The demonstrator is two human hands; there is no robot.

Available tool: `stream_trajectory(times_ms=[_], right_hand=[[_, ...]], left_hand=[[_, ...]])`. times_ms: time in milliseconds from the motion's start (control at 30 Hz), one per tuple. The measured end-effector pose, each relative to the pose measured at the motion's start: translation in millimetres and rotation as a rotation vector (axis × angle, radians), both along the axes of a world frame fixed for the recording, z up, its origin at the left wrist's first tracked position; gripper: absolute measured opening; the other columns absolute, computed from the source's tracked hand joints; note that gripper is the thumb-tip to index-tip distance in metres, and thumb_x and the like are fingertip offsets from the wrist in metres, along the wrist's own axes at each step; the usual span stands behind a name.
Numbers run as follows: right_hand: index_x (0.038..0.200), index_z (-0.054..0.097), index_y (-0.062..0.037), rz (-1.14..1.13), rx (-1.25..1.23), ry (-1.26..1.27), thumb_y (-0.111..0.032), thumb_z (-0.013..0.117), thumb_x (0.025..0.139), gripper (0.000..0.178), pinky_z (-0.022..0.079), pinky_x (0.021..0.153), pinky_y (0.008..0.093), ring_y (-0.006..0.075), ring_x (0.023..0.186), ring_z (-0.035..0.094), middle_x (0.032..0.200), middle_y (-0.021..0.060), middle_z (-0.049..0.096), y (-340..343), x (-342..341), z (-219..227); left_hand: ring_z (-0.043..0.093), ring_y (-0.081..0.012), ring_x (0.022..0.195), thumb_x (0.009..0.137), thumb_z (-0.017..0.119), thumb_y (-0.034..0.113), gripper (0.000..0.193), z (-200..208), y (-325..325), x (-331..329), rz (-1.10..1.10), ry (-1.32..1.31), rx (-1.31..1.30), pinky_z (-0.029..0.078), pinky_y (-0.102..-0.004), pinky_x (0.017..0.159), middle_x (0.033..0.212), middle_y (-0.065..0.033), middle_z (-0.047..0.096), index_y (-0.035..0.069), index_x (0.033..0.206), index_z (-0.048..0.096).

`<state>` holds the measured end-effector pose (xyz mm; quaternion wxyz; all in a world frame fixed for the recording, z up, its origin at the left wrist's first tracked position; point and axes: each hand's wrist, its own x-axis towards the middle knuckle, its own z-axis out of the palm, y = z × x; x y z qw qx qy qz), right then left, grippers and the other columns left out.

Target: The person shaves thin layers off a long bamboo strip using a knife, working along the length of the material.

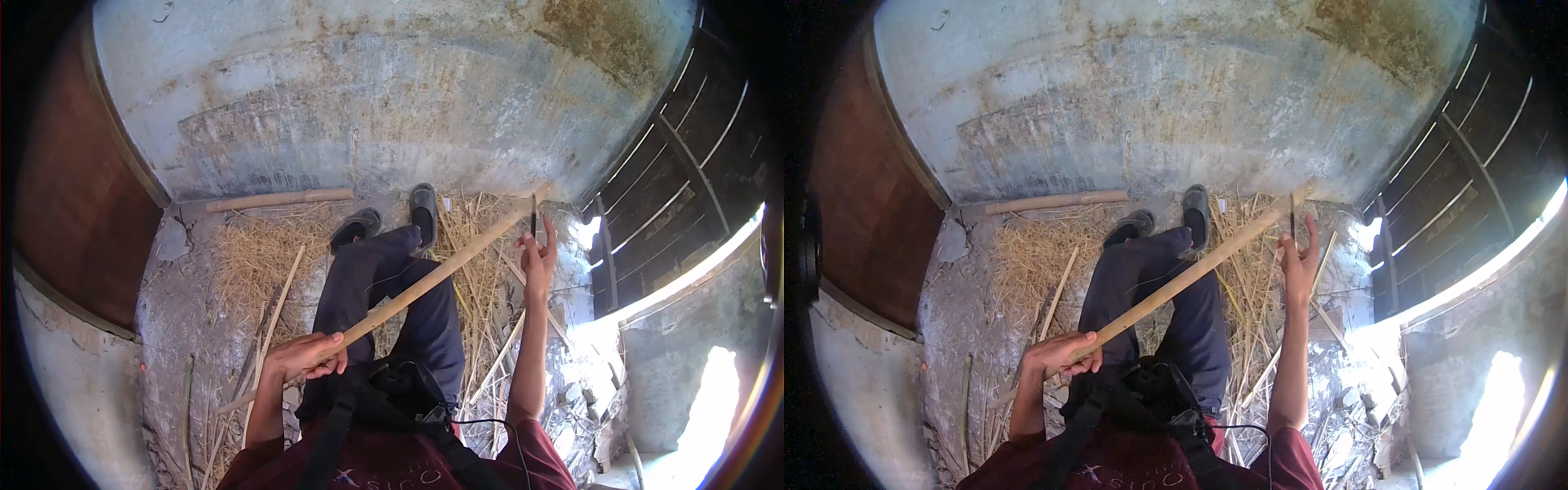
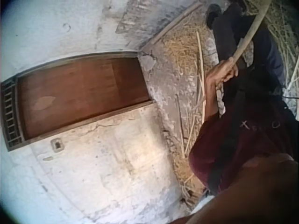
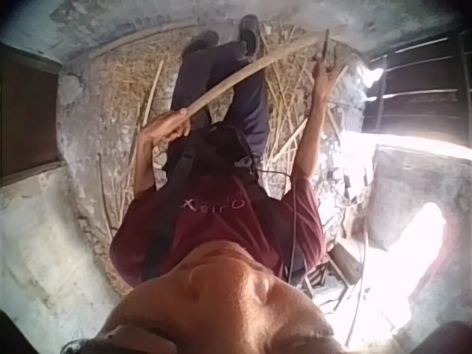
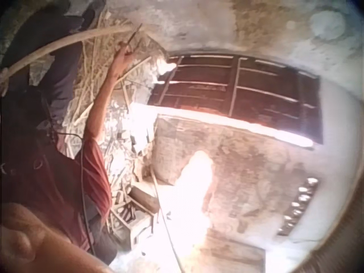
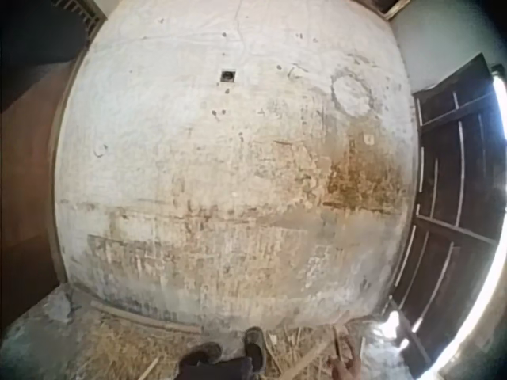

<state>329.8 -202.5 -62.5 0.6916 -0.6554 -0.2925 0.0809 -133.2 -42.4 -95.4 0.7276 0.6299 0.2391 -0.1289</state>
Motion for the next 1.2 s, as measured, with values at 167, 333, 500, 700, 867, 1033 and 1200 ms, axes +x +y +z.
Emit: stream_trajectory(times_ms=[167, 333, 500, 700, 867, 1033, 1200], right_hand=[[0.164, 0.040, -0.0090, 0.002, 0.166, 0.157, -0.023, 0.065, 0.103, 0.067, 0.022, 0.046, 0.0203, 0.0017, 0.050, 0.030, 0.113, 0.0098, 0.077, 11.4, 4.3, 7.2], [0.163, 0.042, -0.0078, 0.017, 0.180, 0.243, -0.021, 0.061, 0.104, 0.063, 0.022, 0.046, 0.0197, 0.0031, 0.049, 0.027, 0.122, 0.0154, 0.075, 15.1, -0.8, 14.7], [0.162, 0.044, -0.0077, 0.023, 0.192, 0.223, -0.020, 0.060, 0.106, 0.059, 0.021, 0.046, 0.0186, 0.0019, 0.050, 0.028, 0.116, 0.0139, 0.075, 9.2, -13.4, 15.1], [0.160, 0.045, -0.0091, 0.008, 0.200, 0.135, -0.017, 0.063, 0.105, 0.059, 0.021, 0.047, 0.0184, 0.0013, 0.052, 0.029, 0.099, 0.0105, 0.076, -0.2, -42.1, 36.7], [0.156, 0.046, -0.0069, 0.061, 0.110, -0.007, -0.020, 0.066, 0.102, 0.059, 0.024, 0.049, 0.0188, 0.0002, 0.054, 0.032, 0.095, 0.0100, 0.076, -9.2, -54.5, 38.6], [0.158, 0.043, -0.0017, 0.148, 0.030, -0.102, -0.027, 0.066, 0.104, 0.064, 0.022, 0.047, 0.0189, -0.0022, 0.051, 0.033, 0.091, 0.0096, 0.075, -4.8, -78.9, 39.0], [0.149, 0.054, -0.0029, 0.290, 0.035, 0.042, -0.032, 0.071, 0.102, 0.058, 0.028, 0.051, 0.0180, -0.0014, 0.055, 0.040, 0.092, 0.0092, 0.078, 21.8, -97.5, 49.2]], left_hand=[[0.041, -0.0081, 0.047, 0.111, 0.032, 0.069, 0.080, -3.2, 13.8, 4.3, -0.032, 0.003, -0.056, 0.034, -0.0278, 0.043, 0.058, 0.0010, 0.045, -0.001, 0.092, 0.064], [0.040, -0.0067, 0.047, 0.112, 0.034, 0.067, 0.074, -4.2, 19.3, 9.6, 0.049, 0.004, -0.028, 0.033, -0.0267, 0.043, 0.059, 0.0027, 0.042, 0.001, 0.090, 0.061], [0.040, -0.0055, 0.050, 0.116, 0.035, 0.054, 0.061, 15.4, 26.5, 21.1, 0.165, -0.017, 0.138, 0.032, -0.0261, 0.045, 0.062, 0.0040, 0.044, 0.005, 0.087, 0.058], [0.045, -0.0079, 0.062, 0.111, 0.060, 0.042, 0.045, 33.6, 24.7, 52.1, 0.335, -0.132, 0.510, 0.037, -0.0312, 0.054, 0.065, 0.0015, 0.050, 0.003, 0.087, 0.063], [0.049, -0.0105, 0.061, 0.105, 0.070, 0.039, 0.040, 36.3, 16.1, 75.6, 0.385, -0.264, 0.657, 0.038, -0.0347, 0.055, 0.065, -0.0013, 0.054, 0.001, 0.092, 0.069], [0.053, -0.0133, 0.055, 0.101, 0.076, 0.034, 0.038, 55.5, 1.3, 98.4, 0.438, -0.406, 0.847, 0.038, -0.0364, 0.053, 0.062, -0.0078, 0.056, 0.000, 0.086, 0.067], [0.065, -0.0429, 0.062, 0.099, 0.076, 0.041, 0.042, 73.0, 2.4, 119.7, 0.397, -0.452, 0.970, 0.045, -0.0466, 0.055, 0.068, -0.0204, 0.063, 0.002, 0.089, 0.066]])
